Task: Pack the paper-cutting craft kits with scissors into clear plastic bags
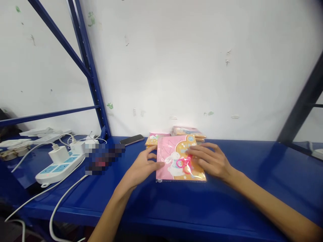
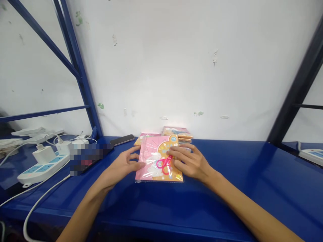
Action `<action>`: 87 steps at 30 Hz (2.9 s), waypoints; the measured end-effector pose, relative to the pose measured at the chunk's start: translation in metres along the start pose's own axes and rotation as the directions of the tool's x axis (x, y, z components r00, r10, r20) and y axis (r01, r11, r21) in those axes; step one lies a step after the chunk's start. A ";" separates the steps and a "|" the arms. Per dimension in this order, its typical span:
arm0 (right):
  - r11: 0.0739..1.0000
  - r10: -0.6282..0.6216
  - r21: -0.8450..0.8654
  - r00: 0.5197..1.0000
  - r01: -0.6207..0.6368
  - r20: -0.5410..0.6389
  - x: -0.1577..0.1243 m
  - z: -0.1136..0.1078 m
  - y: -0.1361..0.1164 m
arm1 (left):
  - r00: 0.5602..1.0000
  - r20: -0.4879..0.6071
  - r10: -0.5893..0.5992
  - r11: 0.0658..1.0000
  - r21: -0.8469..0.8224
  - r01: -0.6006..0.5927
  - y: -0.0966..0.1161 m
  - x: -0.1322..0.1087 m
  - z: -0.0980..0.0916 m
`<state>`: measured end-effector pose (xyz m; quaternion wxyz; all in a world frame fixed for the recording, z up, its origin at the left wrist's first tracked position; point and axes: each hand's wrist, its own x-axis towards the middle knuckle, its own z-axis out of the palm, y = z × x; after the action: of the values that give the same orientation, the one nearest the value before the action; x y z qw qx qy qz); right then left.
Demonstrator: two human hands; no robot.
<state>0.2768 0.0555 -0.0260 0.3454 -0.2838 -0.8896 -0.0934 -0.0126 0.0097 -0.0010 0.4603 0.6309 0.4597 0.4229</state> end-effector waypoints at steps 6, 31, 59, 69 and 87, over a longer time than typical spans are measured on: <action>0.785 0.583 0.466 0.739 -0.408 -0.337 0.012 0.010 -0.010 | 0.997 -0.081 0.016 0.990 -0.137 -0.027 0.007 -0.003 0.000; 0.005 0.652 0.864 0.657 -0.504 0.380 0.009 0.019 -0.034 | 0.954 -0.174 0.244 0.730 0.680 -0.063 -0.007 0.005 0.038; -0.158 0.594 0.817 0.608 -0.555 0.527 0.011 0.013 -0.021 | 0.975 -0.071 -0.208 0.969 -0.153 0.196 0.010 -0.003 0.009; 0.150 0.616 0.661 0.592 -0.736 0.520 0.004 0.003 0.024 | 0.936 -0.262 -0.234 0.963 -0.195 0.186 0.021 -0.004 -0.027; 0.575 0.744 0.433 0.664 -0.694 0.073 0.017 -0.050 0.022 | 0.903 -0.401 -0.153 0.935 -0.355 0.000 0.025 -0.009 -0.056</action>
<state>0.3072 0.0633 0.0221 0.4577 -0.5317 -0.6728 0.2348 -0.0638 0.0085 0.0344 0.4704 0.4145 0.4912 0.6047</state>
